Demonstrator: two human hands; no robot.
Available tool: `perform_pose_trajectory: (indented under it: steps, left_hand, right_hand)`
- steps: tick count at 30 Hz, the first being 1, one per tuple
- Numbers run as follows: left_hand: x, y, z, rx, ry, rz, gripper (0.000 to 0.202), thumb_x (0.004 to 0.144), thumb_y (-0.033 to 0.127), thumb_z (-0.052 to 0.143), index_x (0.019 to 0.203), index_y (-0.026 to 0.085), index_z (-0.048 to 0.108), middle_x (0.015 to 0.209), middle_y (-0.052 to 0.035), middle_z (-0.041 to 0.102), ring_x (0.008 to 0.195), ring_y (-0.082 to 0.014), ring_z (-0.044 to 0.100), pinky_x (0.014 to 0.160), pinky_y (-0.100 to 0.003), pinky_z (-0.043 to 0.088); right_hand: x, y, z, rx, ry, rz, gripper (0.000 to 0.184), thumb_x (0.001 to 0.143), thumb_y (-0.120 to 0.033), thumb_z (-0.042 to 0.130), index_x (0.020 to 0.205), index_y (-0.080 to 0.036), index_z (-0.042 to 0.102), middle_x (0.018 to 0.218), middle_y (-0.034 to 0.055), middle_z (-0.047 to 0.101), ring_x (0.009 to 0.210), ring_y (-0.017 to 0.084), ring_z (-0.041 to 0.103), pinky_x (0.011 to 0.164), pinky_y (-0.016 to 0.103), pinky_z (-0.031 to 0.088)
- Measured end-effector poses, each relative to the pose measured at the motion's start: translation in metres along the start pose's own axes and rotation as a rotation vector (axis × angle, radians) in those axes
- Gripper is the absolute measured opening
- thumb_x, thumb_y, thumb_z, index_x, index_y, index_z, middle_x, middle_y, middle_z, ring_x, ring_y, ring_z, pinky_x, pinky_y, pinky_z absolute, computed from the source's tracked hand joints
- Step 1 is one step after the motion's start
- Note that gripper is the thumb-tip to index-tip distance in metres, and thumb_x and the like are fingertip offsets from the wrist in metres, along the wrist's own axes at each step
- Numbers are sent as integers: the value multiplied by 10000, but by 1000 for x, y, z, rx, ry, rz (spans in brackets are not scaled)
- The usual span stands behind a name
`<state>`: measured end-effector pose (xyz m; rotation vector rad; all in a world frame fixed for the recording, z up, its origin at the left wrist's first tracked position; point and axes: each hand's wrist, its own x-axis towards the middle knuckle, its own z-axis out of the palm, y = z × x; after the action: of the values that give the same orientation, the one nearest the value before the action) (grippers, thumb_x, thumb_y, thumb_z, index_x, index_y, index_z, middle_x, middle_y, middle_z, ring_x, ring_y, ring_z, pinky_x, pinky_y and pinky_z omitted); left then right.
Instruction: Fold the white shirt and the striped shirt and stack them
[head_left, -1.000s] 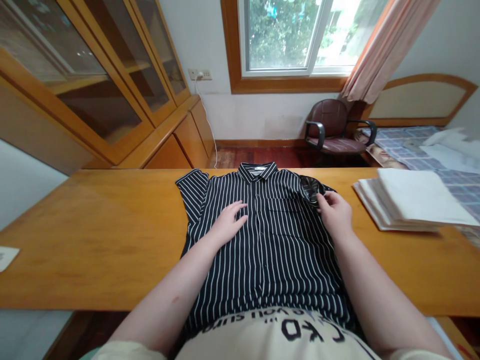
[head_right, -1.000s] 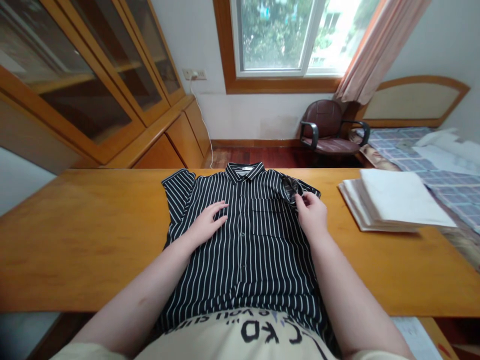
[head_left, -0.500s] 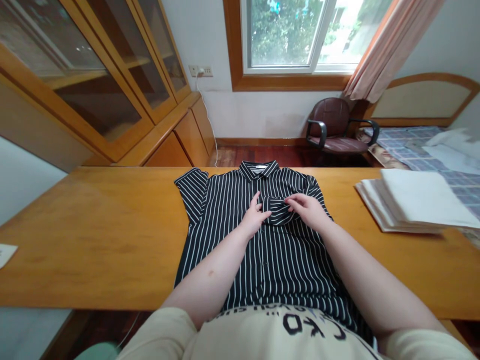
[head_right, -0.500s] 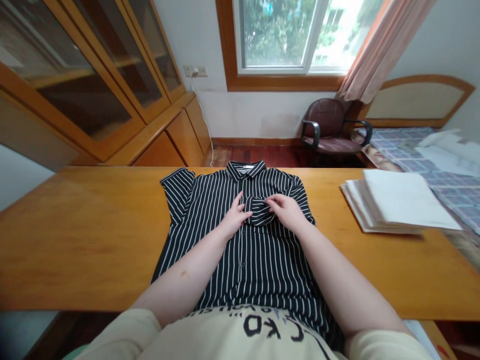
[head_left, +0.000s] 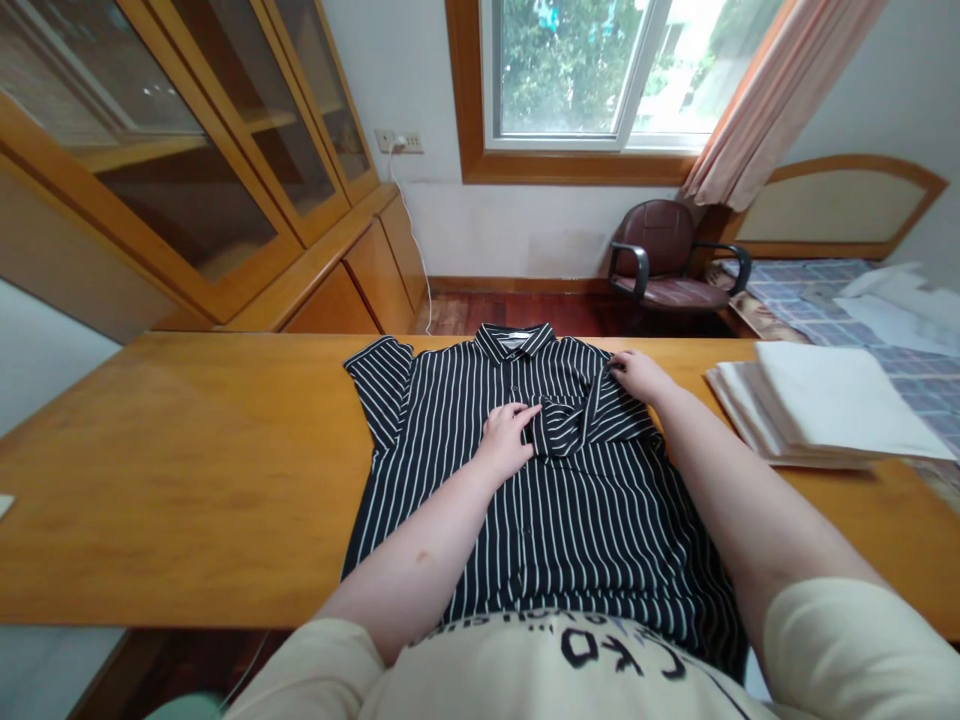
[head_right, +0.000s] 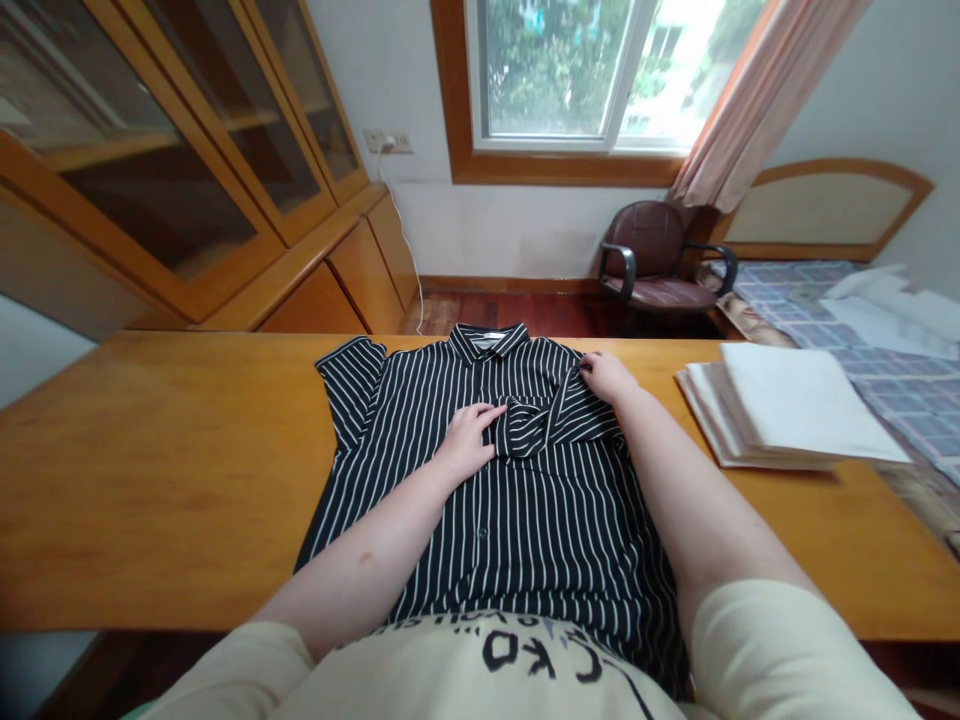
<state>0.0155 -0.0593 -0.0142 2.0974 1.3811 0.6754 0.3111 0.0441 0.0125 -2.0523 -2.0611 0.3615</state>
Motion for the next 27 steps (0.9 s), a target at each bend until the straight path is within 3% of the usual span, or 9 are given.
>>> perform_pose_trajectory:
  steps: [3, 6, 9, 12, 15, 17, 20, 22, 27]
  left_hand:
    - [-1, 5, -1, 50, 39, 17, 382, 734, 185, 660, 1095, 309, 679, 1373, -51, 479, 1346, -322, 290, 1112, -554, 190]
    - [0, 7, 1, -39, 75, 80, 109, 772, 212, 642, 840, 257, 714, 1261, -23, 593, 1359, -295, 300, 1140, -556, 90]
    - [1, 6, 8, -384, 126, 59, 148, 836, 276, 584, 938, 217, 673, 1137, -57, 661, 1258, -259, 459, 1117, -520, 229]
    - [5, 3, 14, -883, 159, -193, 275, 892, 345, 498, 1095, 179, 580, 1029, -88, 682, 1001, -215, 633, 921, -425, 485]
    - [9, 0, 13, -1180, 155, -446, 343, 897, 381, 490, 1169, 174, 504, 1030, -98, 670, 838, -182, 670, 742, -354, 554]
    - [11, -1, 10, -1244, 135, -492, 463, 866, 358, 554, 1278, 190, 428, 1129, -120, 635, 850, -177, 668, 723, -340, 556]
    - [10, -2, 6, -1191, 80, -434, 876, 765, 243, 689, 1462, 284, 158, 1270, -136, 563, 920, -196, 660, 766, -369, 551]
    - [8, -2, 6, -1032, 46, -343, 981, 729, 180, 708, 1485, 329, 101, 1315, -119, 536, 971, -205, 648, 841, -393, 527]
    - [6, -2, 5, -379, 58, -197, 470, 762, 148, 617, 1225, 228, 607, 1306, -87, 547, 1213, -253, 507, 1045, -408, 386]
  right_hand:
    - [4, 2, 2, 13, 64, 115, 277, 836, -230, 518, 1025, -125, 691, 1120, 156, 623, 1062, 251, 562, 944, 346, 407]
    - [8, 5, 2, 40, 134, 252, 290, 835, -232, 490, 1022, -123, 683, 1074, 164, 645, 1019, 267, 585, 894, 368, 433]
    - [9, 8, 3, 90, 189, 363, 292, 838, -254, 479, 1028, -140, 670, 1052, 154, 659, 989, 267, 600, 857, 371, 452]
    - [7, 10, 4, 155, 227, 423, 327, 835, -285, 501, 1107, -152, 623, 1091, 139, 652, 993, 247, 602, 857, 354, 460]
    - [2, 13, 6, 210, 249, 472, 442, 819, -334, 539, 1210, -128, 548, 1109, 148, 645, 1011, 247, 598, 882, 365, 454]
    - [-4, 18, 8, 234, 254, 507, 483, 808, -366, 554, 1214, -107, 543, 1097, 164, 646, 1026, 262, 592, 901, 383, 442]
    - [-16, 28, 8, 264, 244, 548, 480, 791, -418, 561, 1142, -94, 598, 1073, 185, 652, 1026, 284, 590, 890, 391, 439]
    - [-26, 35, 9, 286, 219, 556, 447, 781, -442, 561, 1052, -96, 645, 1027, 183, 666, 991, 288, 602, 853, 385, 451]
    - [-54, 48, 10, 373, 106, 520, 352, 772, -441, 571, 827, -108, 672, 718, 124, 677, 732, 229, 627, 649, 308, 477]
